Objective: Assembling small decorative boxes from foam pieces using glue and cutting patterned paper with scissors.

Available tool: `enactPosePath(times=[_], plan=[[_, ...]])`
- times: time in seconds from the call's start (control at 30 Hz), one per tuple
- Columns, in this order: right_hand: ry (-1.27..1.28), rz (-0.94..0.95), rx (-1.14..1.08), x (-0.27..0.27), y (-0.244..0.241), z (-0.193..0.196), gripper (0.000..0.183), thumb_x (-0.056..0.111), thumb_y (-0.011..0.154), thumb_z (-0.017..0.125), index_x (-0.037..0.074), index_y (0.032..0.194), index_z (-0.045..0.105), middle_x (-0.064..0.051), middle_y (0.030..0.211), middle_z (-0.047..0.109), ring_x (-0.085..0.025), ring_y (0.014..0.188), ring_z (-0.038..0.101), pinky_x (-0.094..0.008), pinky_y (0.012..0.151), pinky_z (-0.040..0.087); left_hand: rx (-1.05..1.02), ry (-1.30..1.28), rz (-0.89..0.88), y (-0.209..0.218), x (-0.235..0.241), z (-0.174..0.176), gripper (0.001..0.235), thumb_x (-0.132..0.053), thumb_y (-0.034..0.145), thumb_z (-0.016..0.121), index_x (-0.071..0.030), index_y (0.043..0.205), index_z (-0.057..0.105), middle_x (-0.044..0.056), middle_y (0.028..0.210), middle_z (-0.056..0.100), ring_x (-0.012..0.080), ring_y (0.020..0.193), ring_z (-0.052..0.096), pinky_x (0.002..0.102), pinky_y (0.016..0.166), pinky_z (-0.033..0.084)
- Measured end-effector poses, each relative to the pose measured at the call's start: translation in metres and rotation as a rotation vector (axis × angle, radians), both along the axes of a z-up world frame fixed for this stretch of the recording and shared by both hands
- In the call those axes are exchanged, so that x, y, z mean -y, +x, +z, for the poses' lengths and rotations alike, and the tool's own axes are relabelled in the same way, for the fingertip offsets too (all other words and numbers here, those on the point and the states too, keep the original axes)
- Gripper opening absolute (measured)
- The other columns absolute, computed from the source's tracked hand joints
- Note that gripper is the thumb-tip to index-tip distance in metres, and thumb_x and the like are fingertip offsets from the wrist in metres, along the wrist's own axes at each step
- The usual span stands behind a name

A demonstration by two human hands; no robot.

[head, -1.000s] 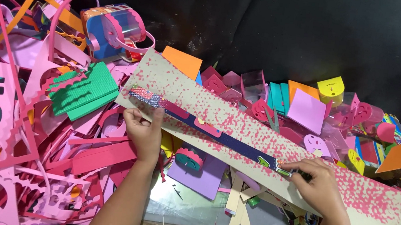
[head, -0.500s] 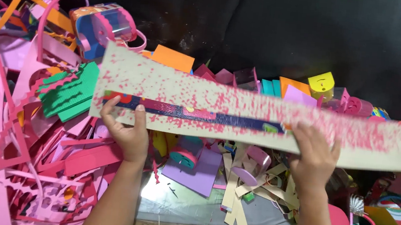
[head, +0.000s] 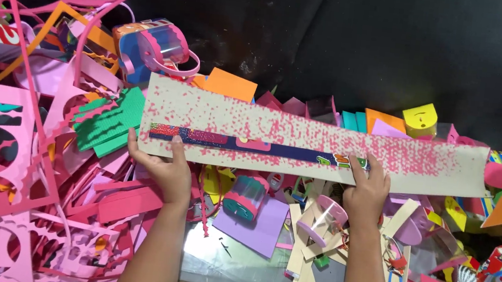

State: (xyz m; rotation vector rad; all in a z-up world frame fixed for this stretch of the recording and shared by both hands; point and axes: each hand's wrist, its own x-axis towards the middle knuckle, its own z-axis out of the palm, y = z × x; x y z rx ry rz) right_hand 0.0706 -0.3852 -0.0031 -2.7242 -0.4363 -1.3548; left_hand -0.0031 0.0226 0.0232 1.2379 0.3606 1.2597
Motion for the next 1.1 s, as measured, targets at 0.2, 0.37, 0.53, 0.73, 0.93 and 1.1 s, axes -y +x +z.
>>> enactPosePath(times=[0.2, 0.37, 0.53, 0.73, 0.93, 1.1], plan=[[0.143, 0.152, -0.085, -0.007, -0.02, 0.017, 0.068, 0.007, 0.072, 0.061, 0.028, 0.136, 0.07, -0.015, 0.148, 0.054, -0.039, 0.133, 0.056, -0.06, 0.107, 0.041, 0.02, -0.039, -0.038, -0.003, 0.0, 0.003, 0.075, -0.001, 0.094, 0.073, -0.016, 0.154, 0.031, 0.026, 0.154, 0.037, 0.0311, 0.147, 0.035, 0.049, 0.12, 0.032], [0.255, 0.262, -0.085, -0.001, -0.024, 0.015, 0.057, 0.011, 0.071, 0.077, 0.029, 0.125, 0.075, -0.02, 0.151, 0.052, -0.042, 0.137, 0.053, -0.057, 0.112, 0.038, 0.033, -0.041, -0.037, -0.003, -0.003, -0.002, 0.07, 0.001, 0.094, 0.073, -0.013, 0.15, 0.034, 0.023, 0.15, 0.042, 0.0244, 0.141, 0.041, 0.045, 0.117, 0.036], [0.288, 0.329, -0.135, -0.004, -0.024, 0.018, 0.06, 0.008, 0.064, 0.081, 0.03, 0.119, 0.078, -0.02, 0.152, 0.051, -0.042, 0.136, 0.053, -0.052, 0.116, 0.038, 0.031, -0.032, 0.0, 0.001, -0.001, -0.002, 0.059, 0.0, 0.095, 0.069, -0.009, 0.145, 0.038, 0.024, 0.149, 0.04, 0.0319, 0.147, 0.035, 0.049, 0.122, 0.026], [0.331, 0.333, -0.147, -0.008, -0.026, 0.023, 0.056, 0.009, 0.065, 0.084, 0.03, 0.117, 0.078, -0.018, 0.149, 0.054, -0.039, 0.135, 0.055, -0.05, 0.115, 0.04, 0.01, 0.012, 0.03, 0.002, -0.007, -0.002, 0.051, 0.0, 0.098, 0.067, -0.007, 0.142, 0.042, 0.021, 0.147, 0.04, 0.032, 0.148, 0.03, 0.049, 0.123, 0.02], [0.312, 0.355, -0.143, -0.007, -0.018, 0.017, 0.058, 0.009, 0.06, 0.086, 0.028, 0.114, 0.079, -0.014, 0.134, 0.064, -0.038, 0.124, 0.062, -0.05, 0.112, 0.042, -0.004, -0.005, 0.027, 0.002, -0.006, -0.005, 0.049, 0.001, 0.099, 0.065, -0.008, 0.141, 0.042, 0.022, 0.145, 0.04, 0.0325, 0.145, 0.034, 0.05, 0.122, 0.022], [0.293, 0.224, -0.108, 0.002, -0.013, 0.004, 0.046, 0.014, 0.072, 0.085, 0.031, 0.114, 0.078, -0.001, 0.127, 0.069, -0.025, 0.12, 0.065, -0.046, 0.115, 0.038, -0.022, 0.003, 0.036, 0.0, -0.01, -0.009, 0.05, 0.002, 0.1, 0.066, -0.007, 0.143, 0.041, 0.022, 0.145, 0.039, 0.0319, 0.144, 0.034, 0.048, 0.121, 0.024]])
